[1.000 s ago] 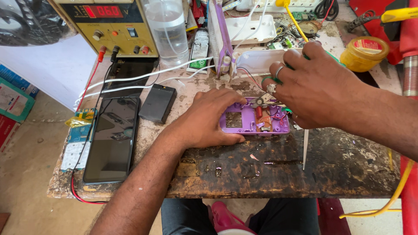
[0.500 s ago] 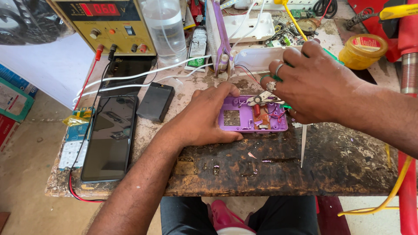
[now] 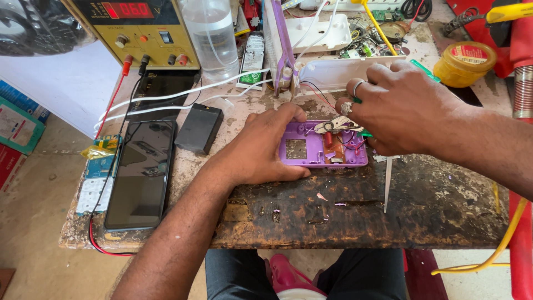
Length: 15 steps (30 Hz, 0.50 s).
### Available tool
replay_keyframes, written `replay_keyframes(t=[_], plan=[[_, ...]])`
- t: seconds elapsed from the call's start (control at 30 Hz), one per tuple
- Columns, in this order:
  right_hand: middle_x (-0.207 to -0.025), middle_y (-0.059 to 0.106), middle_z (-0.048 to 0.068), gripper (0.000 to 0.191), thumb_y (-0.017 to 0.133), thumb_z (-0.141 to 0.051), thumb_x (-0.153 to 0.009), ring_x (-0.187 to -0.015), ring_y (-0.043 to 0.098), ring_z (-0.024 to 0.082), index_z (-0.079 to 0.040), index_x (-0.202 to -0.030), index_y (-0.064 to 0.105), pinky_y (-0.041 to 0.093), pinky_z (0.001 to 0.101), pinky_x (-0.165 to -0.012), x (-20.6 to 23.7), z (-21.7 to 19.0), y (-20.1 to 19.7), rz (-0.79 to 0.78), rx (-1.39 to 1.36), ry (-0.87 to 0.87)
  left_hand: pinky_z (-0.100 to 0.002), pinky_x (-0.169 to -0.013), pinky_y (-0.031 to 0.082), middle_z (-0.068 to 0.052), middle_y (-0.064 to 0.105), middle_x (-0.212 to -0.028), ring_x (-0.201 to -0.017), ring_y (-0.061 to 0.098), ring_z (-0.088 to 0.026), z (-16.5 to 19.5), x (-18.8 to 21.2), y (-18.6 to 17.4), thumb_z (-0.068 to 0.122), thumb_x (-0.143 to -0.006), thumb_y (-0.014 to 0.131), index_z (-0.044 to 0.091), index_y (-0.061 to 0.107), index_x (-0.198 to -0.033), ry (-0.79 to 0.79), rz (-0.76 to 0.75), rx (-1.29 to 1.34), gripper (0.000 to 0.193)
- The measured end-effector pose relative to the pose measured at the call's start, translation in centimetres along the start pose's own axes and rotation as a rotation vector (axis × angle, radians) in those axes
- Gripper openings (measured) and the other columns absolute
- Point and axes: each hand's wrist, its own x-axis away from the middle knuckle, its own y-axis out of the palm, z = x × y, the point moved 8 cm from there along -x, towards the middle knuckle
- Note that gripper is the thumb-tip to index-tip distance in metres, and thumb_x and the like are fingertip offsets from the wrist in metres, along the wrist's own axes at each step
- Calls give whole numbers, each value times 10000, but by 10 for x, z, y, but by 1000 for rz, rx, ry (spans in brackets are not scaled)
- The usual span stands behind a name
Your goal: The person uses pliers to trim and shape the edges of a purple plastic phone housing. They repeatedly reposition the housing and apply the pliers to different edges to remove excess plastic.
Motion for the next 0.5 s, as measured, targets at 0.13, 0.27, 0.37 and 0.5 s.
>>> replay_keyframes(t=[0.13, 0.27, 0.37, 0.5], plan=[[-1356, 608, 55, 559, 798, -447, -751, -1287, 565, 271, -182, -1229, 679, 549, 434, -971, -2, 4, 6, 26, -194, -17, -487, -1048, 399, -154, 643, -1285, -1214, 600, -356, -1, 0, 1, 415, -642, 892, 102, 498, -1328, -18, -16, 5, 851], [-1316, 598, 60, 755, 822, -538, -667, -1274, 554, 257, -206, -1315, 623, 495, 425, -1036, 4, 12, 0, 178, -132, -8, -504, -1048, 395, -159, 643, -1287, -1251, 589, -362, 3, 1, 0, 416, -672, 898, 108, 525, -1348, 49, 2, -13, 832], [-1293, 594, 52, 883, 828, -589, -608, -1307, 515, 246, -228, -1385, 616, 464, 438, -1023, 7, 10, -4, 208, -8, -26, -511, -1045, 402, -165, 638, -1313, -1249, 585, -370, 5, 0, 1, 413, -668, 899, 102, 524, -1361, 78, 10, -23, 847], [-1266, 603, 4, 768, 779, -469, -650, -1219, 539, 203, -295, -1379, 610, 436, 403, -963, 7, 1, -17, 238, 109, -54, -511, -1046, 398, -164, 643, -1294, -1239, 592, -360, 1, 0, 2, 426, -663, 901, 104, 515, -1360, 23, -13, -21, 859]])
